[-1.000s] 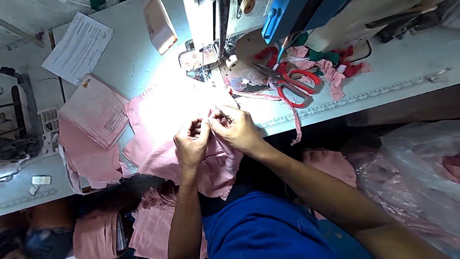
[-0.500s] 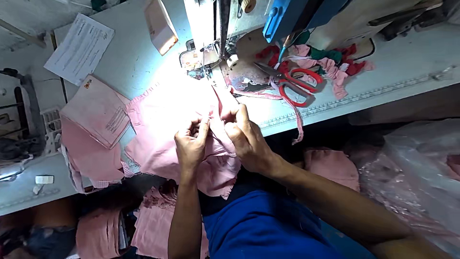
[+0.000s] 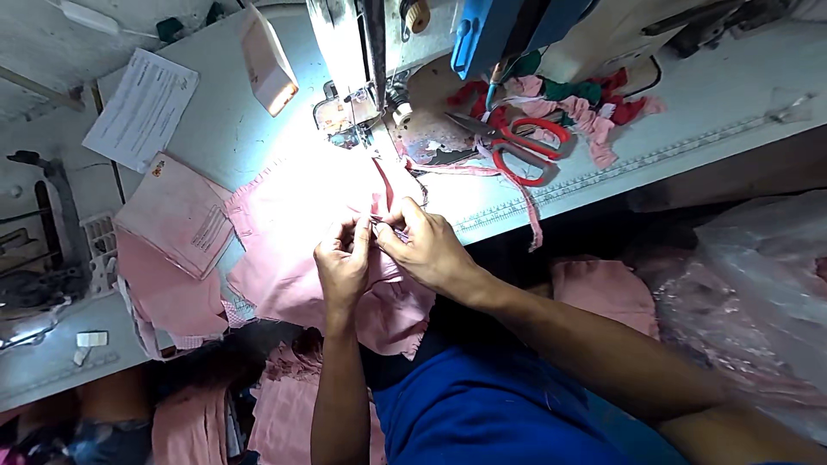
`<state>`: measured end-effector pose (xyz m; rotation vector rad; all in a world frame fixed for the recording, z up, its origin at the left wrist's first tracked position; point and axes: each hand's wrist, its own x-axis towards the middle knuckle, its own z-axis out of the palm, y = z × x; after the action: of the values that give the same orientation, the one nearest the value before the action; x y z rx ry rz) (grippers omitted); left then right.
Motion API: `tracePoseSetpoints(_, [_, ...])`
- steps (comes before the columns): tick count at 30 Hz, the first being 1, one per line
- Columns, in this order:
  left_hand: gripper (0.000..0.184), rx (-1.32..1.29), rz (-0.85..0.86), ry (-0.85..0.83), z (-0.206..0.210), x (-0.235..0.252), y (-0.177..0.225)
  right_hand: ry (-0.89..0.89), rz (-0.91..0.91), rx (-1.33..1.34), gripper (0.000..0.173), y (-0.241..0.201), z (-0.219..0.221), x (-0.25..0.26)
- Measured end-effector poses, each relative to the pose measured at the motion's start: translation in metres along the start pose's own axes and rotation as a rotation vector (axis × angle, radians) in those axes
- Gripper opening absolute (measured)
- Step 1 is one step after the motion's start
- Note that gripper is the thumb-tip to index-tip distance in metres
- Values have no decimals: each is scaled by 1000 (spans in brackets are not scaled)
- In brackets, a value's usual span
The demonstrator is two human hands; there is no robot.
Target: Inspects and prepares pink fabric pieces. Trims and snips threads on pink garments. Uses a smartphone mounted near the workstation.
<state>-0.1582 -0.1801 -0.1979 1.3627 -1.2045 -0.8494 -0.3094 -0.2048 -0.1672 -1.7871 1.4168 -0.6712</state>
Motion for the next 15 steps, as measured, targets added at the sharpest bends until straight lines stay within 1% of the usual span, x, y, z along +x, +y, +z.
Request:
tracePoseSetpoints(11, [9,-1,4,-1,0,3,-3,89,-54,92,20,4,9,3])
tracePoseSetpoints(14, [9,15,11,4,-2,1,-3,76,-13,168,18,5,13,4])
tracePoseSetpoints(15, [9,13,23,10,-1,2,-4,56,18,207,19,4,14,7])
